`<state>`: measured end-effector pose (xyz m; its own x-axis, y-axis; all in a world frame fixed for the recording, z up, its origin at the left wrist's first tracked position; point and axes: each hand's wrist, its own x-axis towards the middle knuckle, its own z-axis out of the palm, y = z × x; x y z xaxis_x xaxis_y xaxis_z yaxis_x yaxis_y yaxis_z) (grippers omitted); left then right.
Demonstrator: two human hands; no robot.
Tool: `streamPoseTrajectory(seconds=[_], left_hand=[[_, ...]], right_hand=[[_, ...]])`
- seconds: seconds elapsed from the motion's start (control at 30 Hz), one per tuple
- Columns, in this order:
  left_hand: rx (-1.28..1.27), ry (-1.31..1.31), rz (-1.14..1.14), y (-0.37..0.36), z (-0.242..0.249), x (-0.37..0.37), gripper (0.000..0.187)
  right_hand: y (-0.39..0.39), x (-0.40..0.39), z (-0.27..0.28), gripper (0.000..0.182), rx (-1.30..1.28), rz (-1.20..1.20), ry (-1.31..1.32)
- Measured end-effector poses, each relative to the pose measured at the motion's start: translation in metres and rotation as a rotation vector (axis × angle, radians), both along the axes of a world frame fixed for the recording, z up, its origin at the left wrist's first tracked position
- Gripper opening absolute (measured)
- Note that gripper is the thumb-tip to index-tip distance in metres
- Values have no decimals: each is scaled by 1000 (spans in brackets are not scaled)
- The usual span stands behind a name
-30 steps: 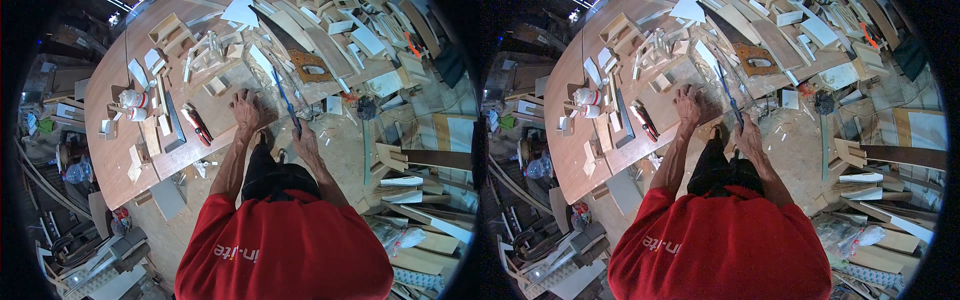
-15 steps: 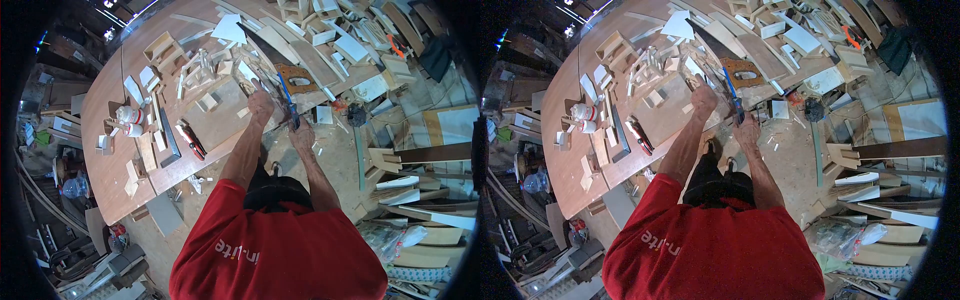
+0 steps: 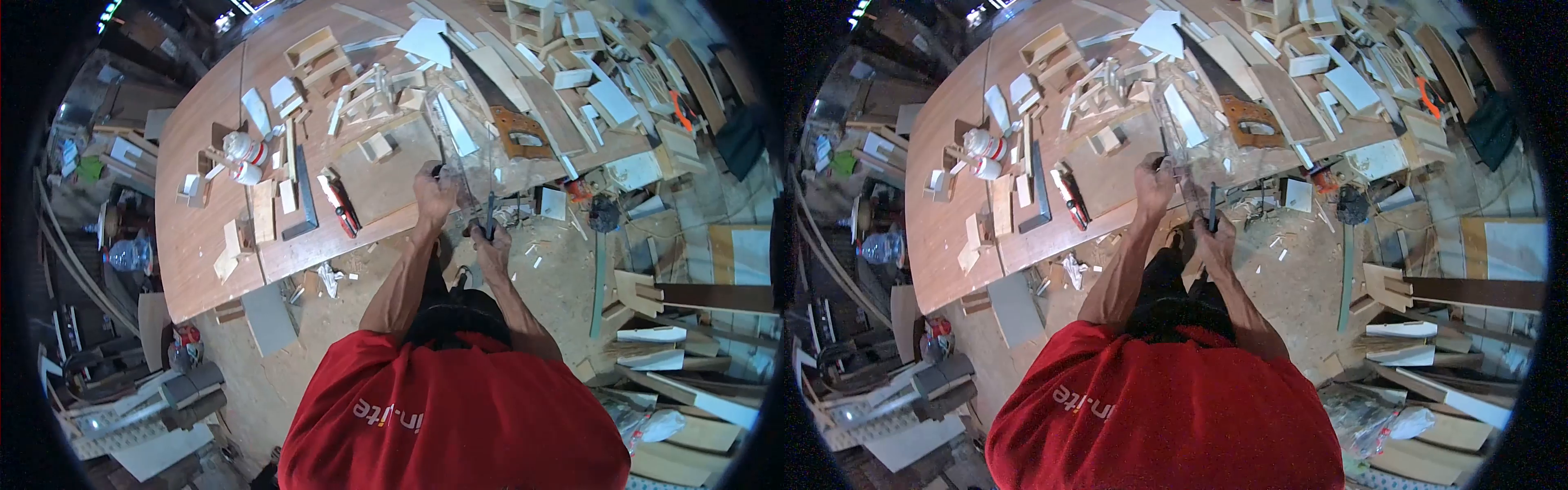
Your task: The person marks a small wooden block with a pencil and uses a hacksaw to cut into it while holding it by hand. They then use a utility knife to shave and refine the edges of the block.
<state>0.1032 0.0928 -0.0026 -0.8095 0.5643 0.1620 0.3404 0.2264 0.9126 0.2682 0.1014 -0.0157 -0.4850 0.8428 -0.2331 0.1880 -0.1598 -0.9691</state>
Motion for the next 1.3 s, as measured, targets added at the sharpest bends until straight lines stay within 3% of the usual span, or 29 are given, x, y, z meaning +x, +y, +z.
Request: streamPoseTrajectory(seconds=[0.07,0.23,0.4,0.47,0.5,0.57,0.8,0.9,1.07,1.13,1.2,1.3], left_hand=[[281,-390,39,-25,13,-2,13],[374,-466,187,-90,42,-24,11],[163,-380,450,-161,30,-71,13],[-23,-238,571,-194,-7,-100,18],[-23,-236,573,-204,-10,-107,18],[-384,-59,647,-218,-15,-121,26],[-598,-19,506,-208,-6,-147,28],[-628,23,483,-207,-6,-150,29],[-650,163,416,-212,-16,-152,29],[-703,364,399,-215,-18,-152,27],[-697,328,394,-216,-17,-153,27],[-648,214,405,-217,-12,-154,26]], right_hand=[[-16,-8,22,13,-92,62,1],[-56,-46,35,16,35,279,33],[-104,-93,19,21,63,434,96],[-123,-109,10,15,244,615,-21],[-135,-119,9,14,273,597,6],[-152,-125,9,15,291,593,-37],[-163,-137,9,23,527,425,-320],[-153,-160,15,33,518,419,-517],[-161,-181,6,45,552,286,-504],[-164,-185,3,47,617,213,-479],[-166,-189,4,48,533,270,-648],[-164,-197,13,49,491,259,-701]])
